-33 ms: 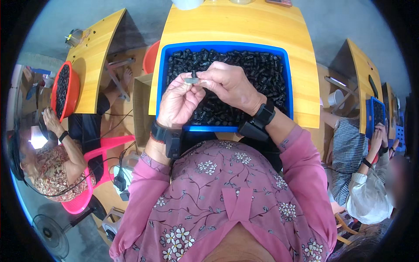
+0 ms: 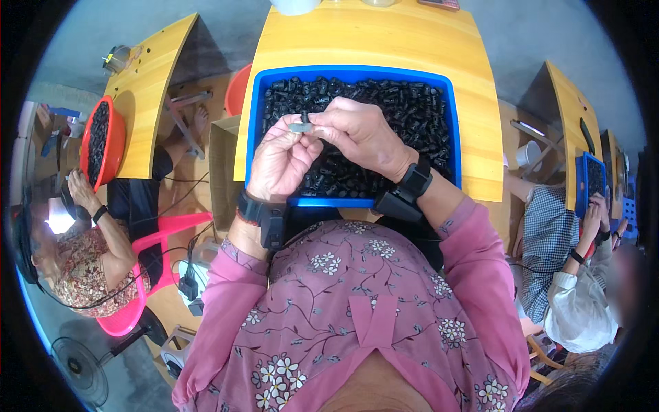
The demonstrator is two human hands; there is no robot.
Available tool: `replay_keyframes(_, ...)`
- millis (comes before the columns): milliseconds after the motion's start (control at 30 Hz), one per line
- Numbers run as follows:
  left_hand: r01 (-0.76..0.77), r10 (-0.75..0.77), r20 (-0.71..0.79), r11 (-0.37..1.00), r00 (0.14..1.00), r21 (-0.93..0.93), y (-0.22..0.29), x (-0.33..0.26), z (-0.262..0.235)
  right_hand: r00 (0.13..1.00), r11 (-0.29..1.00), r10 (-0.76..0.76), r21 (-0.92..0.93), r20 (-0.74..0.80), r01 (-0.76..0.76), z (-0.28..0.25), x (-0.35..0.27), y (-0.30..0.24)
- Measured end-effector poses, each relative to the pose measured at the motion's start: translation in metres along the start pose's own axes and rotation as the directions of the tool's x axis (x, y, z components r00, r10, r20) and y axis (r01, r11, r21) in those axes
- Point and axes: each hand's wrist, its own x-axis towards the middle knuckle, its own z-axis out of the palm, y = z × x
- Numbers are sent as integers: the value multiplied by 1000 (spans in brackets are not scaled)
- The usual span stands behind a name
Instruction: Assembling small black plastic components by fitting them onto white bases in a blue tray using a small hand tool.
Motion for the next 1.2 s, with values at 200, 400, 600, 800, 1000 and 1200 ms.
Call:
replay_keyframes(200,-7,7,12,1000,1000,8,0,0,-3,999,999,-32,-30,7,32,1,0,1)
replay_keyframes(400,-13,12,25,999,1000,46,0,0,-5,1000,998,-17,-54,-17,16,-2,0,6)
replay_keyframes(600,-12,13,-42,1000,999,21,0,-2,4,1000,1000,-24,-12,7,24,3,-1,-1)
replay_keyframes(800,-4,4,-27,1000,1000,12,1,-2,0,998,997,-53,-58,28,54,1,1,1)
replay_keyframes(1000,7,-7,13,999,1000,35,2,1,-2,1000,999,-9,-47,-19,8,-1,0,11)
replay_keyframes(1200,98,-87,119,991,989,-95,3,0,3,973,965,221,162,-70,-208,-4,0,4)
